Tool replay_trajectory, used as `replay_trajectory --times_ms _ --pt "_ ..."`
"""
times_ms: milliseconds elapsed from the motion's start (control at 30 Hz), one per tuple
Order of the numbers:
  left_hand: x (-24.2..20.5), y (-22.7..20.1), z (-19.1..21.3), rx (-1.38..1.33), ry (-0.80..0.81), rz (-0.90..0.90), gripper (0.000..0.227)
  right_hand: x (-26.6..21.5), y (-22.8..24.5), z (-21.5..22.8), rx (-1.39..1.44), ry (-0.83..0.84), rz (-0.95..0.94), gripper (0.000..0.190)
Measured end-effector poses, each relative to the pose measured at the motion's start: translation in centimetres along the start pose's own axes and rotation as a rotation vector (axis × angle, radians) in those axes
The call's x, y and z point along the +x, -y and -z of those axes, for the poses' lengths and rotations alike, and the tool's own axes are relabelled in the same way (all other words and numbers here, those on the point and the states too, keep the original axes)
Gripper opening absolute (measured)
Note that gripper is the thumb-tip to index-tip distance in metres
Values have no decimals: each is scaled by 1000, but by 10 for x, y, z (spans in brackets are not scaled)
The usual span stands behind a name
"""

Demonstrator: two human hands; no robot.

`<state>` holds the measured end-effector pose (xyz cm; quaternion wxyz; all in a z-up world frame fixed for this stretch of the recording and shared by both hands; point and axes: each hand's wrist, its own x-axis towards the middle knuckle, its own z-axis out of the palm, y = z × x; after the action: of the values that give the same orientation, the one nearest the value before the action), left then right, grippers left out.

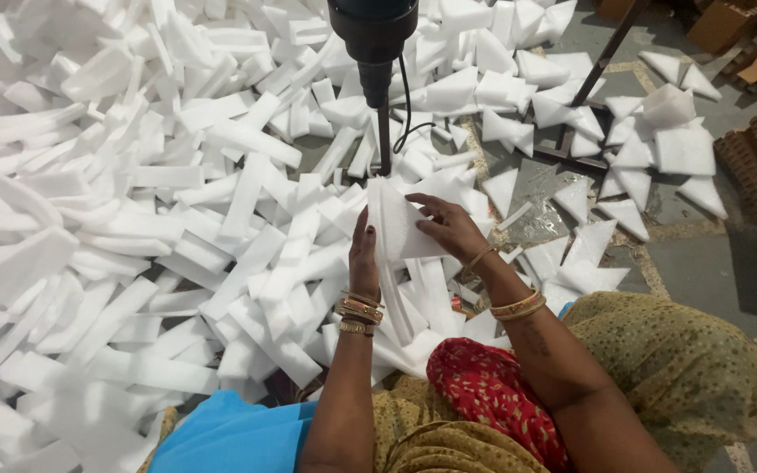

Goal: The person sits on the floor and repeatedly picks up rectangular white foam pieces. They place each piece under a vertical cutting tool, press down to cut it, and then discard the cut pieces onto a pile. The process is repeated continuously throughout the clip.

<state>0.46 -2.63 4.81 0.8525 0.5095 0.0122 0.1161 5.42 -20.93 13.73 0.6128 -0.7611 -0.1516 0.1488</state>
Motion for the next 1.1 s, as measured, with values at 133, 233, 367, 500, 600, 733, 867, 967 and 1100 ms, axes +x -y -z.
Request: replay_trajectory --times_ms 133,233,367,500,600,733,867,967,1100 --pt "-5 -11 -9 103 31 -13 58 1 1 -3 -36 -37 -41 52" --pt "-6 -15 -13 159 48 -31 59 0 5 -2 -61 -39 -42 53" --pt "-8 -19 -16 153 64 -32 61 -3 11 -2 -139 -53 -46 53" --pt "-8 -20 -17 184 55 -23 61 -5 10 -1 -93 -38 -8 53" --pt "-8 -18 -19 155 56 -55 60 -4 5 1 -120 -43 42 53" --pt "-10 -16 -18 210 40 -67 59 -3 -1 2 -136 -21 24 52" --pt "-9 -18 -20 268 29 -83 58 1 -5 4 -136 -19 60 51" --pt "-11 -22 -25 214 41 -54 60 4 -12 7 -120 -9 49 51" --pt "-12 -27 -35 59 63 6 65 13 -23 14 91 42 62 51"
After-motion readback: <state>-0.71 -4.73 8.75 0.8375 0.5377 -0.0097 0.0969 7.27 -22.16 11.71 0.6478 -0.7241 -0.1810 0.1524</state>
